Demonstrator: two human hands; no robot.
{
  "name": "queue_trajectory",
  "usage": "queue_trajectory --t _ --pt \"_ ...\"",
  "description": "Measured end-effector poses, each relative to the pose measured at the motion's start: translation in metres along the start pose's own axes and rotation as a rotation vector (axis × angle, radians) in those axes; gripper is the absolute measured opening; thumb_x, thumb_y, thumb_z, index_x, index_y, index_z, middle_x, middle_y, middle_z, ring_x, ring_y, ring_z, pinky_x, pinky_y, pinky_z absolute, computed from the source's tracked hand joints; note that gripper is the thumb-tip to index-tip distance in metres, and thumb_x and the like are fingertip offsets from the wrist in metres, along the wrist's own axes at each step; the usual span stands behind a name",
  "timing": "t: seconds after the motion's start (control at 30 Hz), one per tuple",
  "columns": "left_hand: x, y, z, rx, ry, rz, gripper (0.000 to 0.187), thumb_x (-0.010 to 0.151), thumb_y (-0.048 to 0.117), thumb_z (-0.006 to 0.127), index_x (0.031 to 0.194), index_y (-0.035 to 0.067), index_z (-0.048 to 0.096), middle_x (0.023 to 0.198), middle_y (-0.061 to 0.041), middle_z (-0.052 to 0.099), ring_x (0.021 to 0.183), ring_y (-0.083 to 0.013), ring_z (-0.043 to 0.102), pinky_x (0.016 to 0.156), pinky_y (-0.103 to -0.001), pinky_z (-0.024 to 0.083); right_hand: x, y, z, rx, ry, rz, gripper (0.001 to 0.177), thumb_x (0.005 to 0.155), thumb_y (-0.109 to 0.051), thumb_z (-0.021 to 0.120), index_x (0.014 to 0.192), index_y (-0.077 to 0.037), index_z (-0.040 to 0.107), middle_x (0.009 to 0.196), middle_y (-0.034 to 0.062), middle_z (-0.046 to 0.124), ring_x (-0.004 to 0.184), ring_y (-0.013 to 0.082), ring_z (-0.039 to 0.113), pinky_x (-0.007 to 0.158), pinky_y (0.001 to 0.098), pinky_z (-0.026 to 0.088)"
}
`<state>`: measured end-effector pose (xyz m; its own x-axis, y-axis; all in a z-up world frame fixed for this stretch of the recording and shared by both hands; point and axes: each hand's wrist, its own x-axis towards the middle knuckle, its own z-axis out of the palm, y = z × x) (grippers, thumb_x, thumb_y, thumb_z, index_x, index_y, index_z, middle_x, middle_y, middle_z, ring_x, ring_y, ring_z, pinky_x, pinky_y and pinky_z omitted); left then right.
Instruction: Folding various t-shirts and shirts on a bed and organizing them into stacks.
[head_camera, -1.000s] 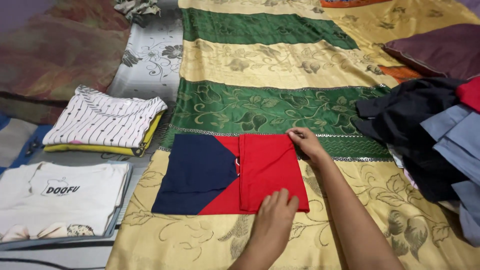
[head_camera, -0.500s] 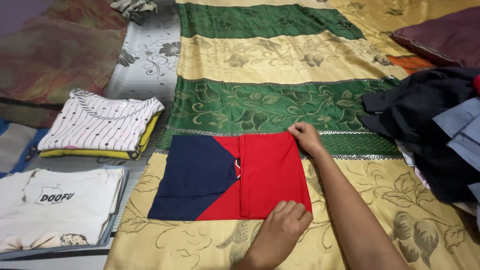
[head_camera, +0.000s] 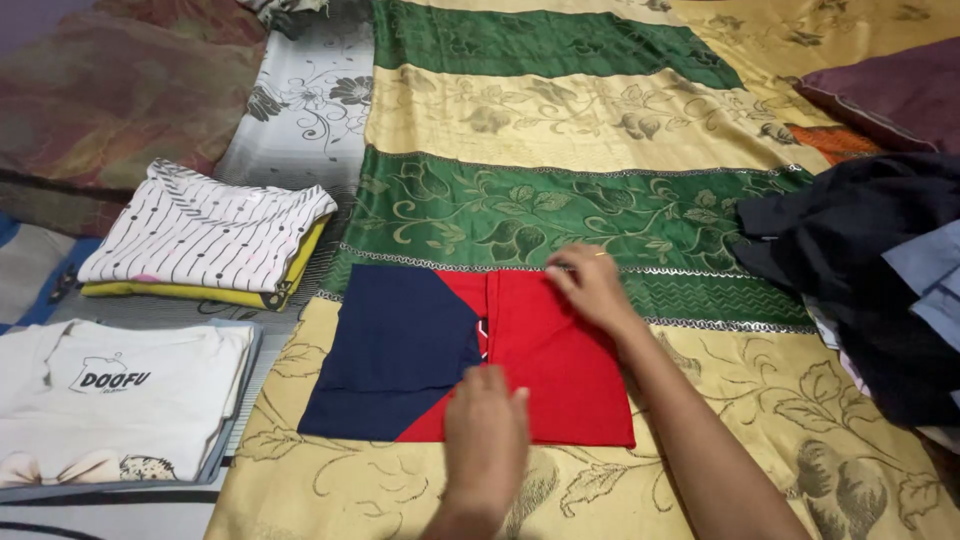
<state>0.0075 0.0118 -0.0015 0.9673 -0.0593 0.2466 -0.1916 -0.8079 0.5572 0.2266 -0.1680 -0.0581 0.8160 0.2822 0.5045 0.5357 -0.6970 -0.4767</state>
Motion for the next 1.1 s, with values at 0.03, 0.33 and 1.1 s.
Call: queue_trajectory --t 0.03,0.33,1.1 --pt "0.003 -0.006 -0.002 0.128 0.008 -0.144 0.028 0.093 0.027 0.069 0.097 0.001 0.059 0.097 -0.019 0.06 0.091 -0.0365 0.061 0.08 -0.049 0.049 0.002 -0.013 0.002 -0.002 -0.061 -0.058 0.019 0.092 -0.022 0.07 0.104 -0.008 0.075 0.109 0.0128 0.073 0.105 0.034 0.065 0.093 0.0438 0.051" --pt "0.001 -0.01 -0.007 0.059 -0.188 -0.345 0.038 0.094 0.025 0.068 0.114 0.001 0.046 0.107 -0.022 0.063 0.104 -0.0383 0.063 0.092 -0.049 0.046 -0.009 -0.005 0.034 0.101 -0.27 -0.176 0.02 0.097 -0.006 0.061 0.114 -0.016 0.065 0.127 0.0046 0.069 0.125 0.0279 0.058 0.109 0.0445 0.039" --pt "-0.005 -0.015 -0.013 0.094 -0.199 -0.194 0.014 0.097 0.011 0.057 0.109 0.005 0.058 0.098 -0.015 0.068 0.101 -0.0305 0.065 0.094 -0.046 0.043 -0.013 0.029 -0.001 -0.117 -0.109 0.123 0.027 0.092 -0.029 0.072 0.112 -0.01 0.073 0.121 0.0125 0.066 0.119 0.0327 0.055 0.103 0.0476 0.041"
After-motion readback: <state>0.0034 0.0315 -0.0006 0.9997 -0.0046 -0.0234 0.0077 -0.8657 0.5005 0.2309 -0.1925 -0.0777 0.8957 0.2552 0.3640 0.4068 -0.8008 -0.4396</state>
